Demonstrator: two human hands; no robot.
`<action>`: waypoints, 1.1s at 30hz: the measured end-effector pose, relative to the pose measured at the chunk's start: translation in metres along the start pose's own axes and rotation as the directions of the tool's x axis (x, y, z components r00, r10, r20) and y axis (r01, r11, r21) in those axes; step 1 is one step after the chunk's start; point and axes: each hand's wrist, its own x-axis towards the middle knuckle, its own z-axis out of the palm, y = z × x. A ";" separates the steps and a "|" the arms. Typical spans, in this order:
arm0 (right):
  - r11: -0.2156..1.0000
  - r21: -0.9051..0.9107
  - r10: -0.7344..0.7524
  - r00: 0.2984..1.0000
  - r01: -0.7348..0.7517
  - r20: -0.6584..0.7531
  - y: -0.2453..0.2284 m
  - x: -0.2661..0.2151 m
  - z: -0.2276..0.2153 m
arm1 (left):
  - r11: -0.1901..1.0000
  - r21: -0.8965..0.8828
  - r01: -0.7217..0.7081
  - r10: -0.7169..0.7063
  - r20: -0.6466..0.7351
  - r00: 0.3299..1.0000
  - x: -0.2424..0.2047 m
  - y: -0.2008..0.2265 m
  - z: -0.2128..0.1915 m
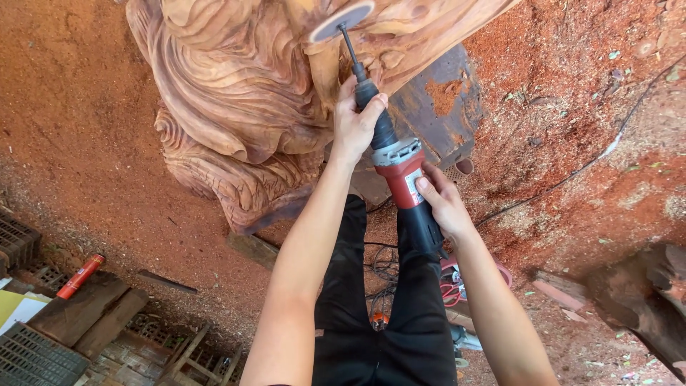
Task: Using a power sander to smooth the surface of a large, intricate wood sculpture.
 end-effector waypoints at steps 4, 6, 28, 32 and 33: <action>1.000 0.002 -0.003 1.000 0.003 0.006 -0.010 -0.005 0.005 | 1.000 -0.005 -0.013 0.013 -0.012 1.000 -0.002 0.001 0.002; 1.000 0.003 0.005 1.000 -0.005 0.001 -0.011 -0.009 0.009 | 1.000 0.010 -0.013 0.013 -0.006 1.000 -0.004 0.003 0.001; 1.000 -0.009 -0.012 0.997 0.011 -0.082 -0.021 -0.011 -0.010 | 0.999 -0.016 0.032 -0.032 0.043 0.999 0.002 0.026 0.039; 0.999 -0.034 -0.010 0.998 0.008 -0.067 -0.023 -0.006 -0.022 | 0.997 -0.061 0.045 -0.044 0.018 0.999 0.004 0.022 0.042; 0.999 -0.041 -0.005 0.998 0.003 -0.061 -0.023 -0.003 -0.025 | 0.997 -0.064 0.053 -0.052 0.014 0.999 0.007 0.016 0.044</action>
